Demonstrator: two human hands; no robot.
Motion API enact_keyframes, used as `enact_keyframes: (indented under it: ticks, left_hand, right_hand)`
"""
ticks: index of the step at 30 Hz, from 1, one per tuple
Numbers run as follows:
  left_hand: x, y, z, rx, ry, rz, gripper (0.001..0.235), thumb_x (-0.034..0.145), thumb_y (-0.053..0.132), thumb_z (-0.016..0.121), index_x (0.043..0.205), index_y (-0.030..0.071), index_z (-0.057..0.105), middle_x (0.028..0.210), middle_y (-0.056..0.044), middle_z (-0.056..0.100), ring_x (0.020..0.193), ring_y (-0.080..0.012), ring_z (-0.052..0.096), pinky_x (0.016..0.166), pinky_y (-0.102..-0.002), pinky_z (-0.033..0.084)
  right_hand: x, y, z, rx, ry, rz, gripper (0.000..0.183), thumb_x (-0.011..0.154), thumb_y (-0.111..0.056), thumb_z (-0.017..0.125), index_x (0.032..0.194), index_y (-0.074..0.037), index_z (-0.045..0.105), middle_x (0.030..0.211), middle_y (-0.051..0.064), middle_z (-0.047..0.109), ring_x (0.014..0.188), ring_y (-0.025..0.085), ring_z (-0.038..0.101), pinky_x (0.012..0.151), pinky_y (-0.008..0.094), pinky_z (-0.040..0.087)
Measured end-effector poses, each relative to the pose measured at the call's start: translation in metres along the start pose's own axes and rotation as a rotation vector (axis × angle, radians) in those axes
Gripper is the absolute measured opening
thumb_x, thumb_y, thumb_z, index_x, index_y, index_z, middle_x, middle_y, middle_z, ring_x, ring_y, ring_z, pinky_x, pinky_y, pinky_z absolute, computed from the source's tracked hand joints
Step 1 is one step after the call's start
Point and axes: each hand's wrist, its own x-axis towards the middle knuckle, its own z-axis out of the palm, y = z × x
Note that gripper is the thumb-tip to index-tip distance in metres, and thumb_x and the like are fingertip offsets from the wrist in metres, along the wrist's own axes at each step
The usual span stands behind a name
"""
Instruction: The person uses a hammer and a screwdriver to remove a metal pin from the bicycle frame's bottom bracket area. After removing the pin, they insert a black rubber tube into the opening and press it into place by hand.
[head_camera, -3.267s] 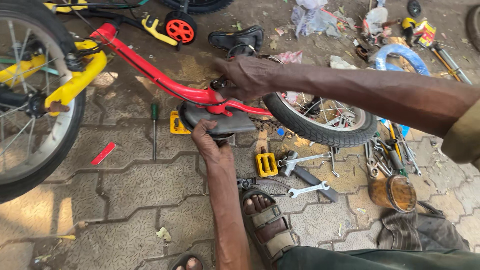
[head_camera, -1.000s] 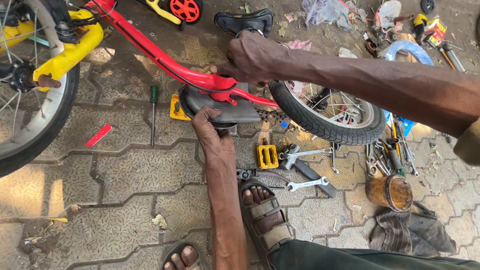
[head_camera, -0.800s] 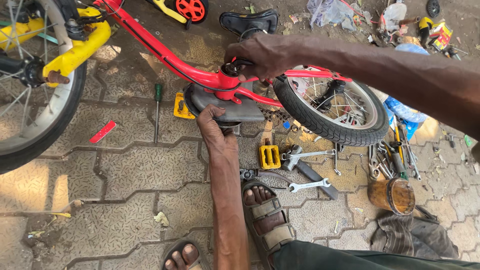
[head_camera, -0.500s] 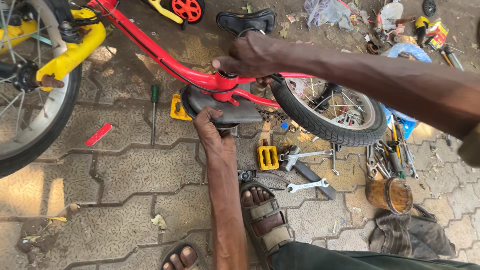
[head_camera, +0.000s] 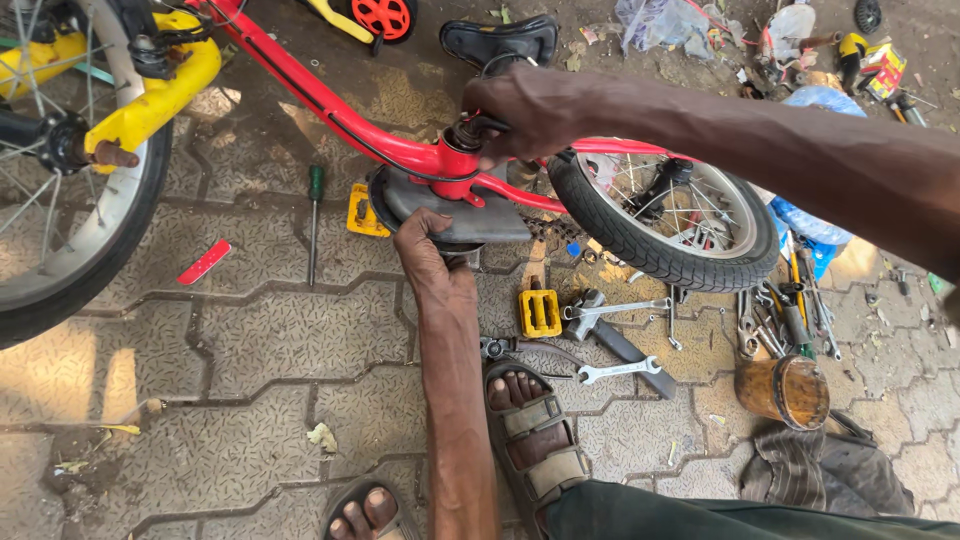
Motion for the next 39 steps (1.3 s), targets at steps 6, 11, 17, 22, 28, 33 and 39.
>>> enact_keyframes:
  ticks: [6, 11, 17, 22, 28, 33, 39]
  left_hand:
    - [0.002, -0.004, -0.012, 0.047, -0.065, 0.062, 0.013, 0.066, 0.005, 0.062, 0.077, 0.010, 0.056, 0.076, -0.002, 0.054, 0.065, -0.0176, 0.056, 0.061, -0.034, 0.052]
    - [0.014, -0.004, -0.012, 0.040, -0.058, 0.040, 0.014, 0.063, 0.004, 0.061, 0.075, 0.010, 0.055, 0.077, -0.002, 0.058, 0.067, -0.0162, 0.061, 0.065, -0.031, 0.055]
    - [0.011, 0.000, -0.010, 0.059, -0.021, 0.054, 0.027, 0.061, 0.004, 0.061, 0.087, 0.008, 0.063, 0.082, -0.001, 0.062, 0.072, -0.0168, 0.063, 0.067, -0.032, 0.057]
    - [0.005, 0.002, -0.003, 0.061, -0.023, 0.044, 0.037, 0.057, 0.004, 0.059, 0.094, 0.007, 0.064, 0.084, -0.001, 0.065, 0.073, -0.0174, 0.065, 0.069, -0.033, 0.059]
    - [0.013, -0.001, -0.009, 0.042, -0.040, 0.059, 0.024, 0.062, 0.004, 0.064, 0.085, 0.006, 0.060, 0.082, -0.002, 0.060, 0.073, -0.0183, 0.062, 0.071, -0.033, 0.057]
    - [0.012, -0.002, -0.009, 0.057, -0.042, 0.030, 0.020, 0.060, 0.005, 0.062, 0.080, 0.008, 0.062, 0.080, -0.002, 0.062, 0.070, -0.0185, 0.063, 0.068, -0.031, 0.056]
    - [0.007, -0.003, -0.006, 0.048, 0.003, 0.040, 0.015, 0.063, 0.004, 0.064, 0.076, 0.007, 0.057, 0.077, -0.003, 0.057, 0.066, -0.0180, 0.060, 0.064, -0.033, 0.057]
  right_hand:
    - [-0.004, -0.009, 0.021, -0.043, 0.087, 0.218, 0.049, 0.106, -0.046, 0.055, 0.094, -0.001, 0.069, 0.057, 0.018, 0.065, 0.054, 0.033, 0.067, 0.056, 0.050, 0.054]
    - [0.009, 0.002, 0.022, 0.007, -0.060, 0.424, 0.067, 0.111, -0.051, 0.052, 0.081, 0.007, 0.069, 0.061, 0.021, 0.063, 0.057, 0.034, 0.070, 0.057, 0.049, 0.057]
    - [0.008, 0.017, 0.025, 0.104, 0.149, -0.113, 0.038, 0.088, -0.031, 0.064, 0.102, 0.005, 0.063, 0.068, 0.017, 0.067, 0.058, 0.034, 0.070, 0.049, 0.048, 0.055]
    - [0.007, 0.002, 0.021, -0.110, -0.099, 0.311, 0.051, 0.105, -0.047, 0.055, 0.094, 0.002, 0.065, 0.073, 0.022, 0.068, 0.069, 0.037, 0.072, 0.066, 0.050, 0.056]
    - [0.001, 0.001, 0.007, 0.084, 0.027, 0.091, 0.045, 0.092, -0.042, 0.065, 0.094, 0.002, 0.061, 0.064, 0.017, 0.065, 0.057, 0.035, 0.068, 0.054, 0.051, 0.051]
    - [-0.001, 0.005, 0.017, -0.076, 0.028, 0.129, 0.051, 0.112, -0.042, 0.052, 0.090, 0.002, 0.066, 0.067, 0.021, 0.066, 0.064, 0.037, 0.068, 0.067, 0.050, 0.054]
    - [-0.001, 0.004, 0.013, 0.084, 0.088, 0.071, 0.047, 0.099, -0.043, 0.062, 0.098, 0.004, 0.064, 0.055, 0.017, 0.064, 0.048, 0.030, 0.065, 0.045, 0.047, 0.051]
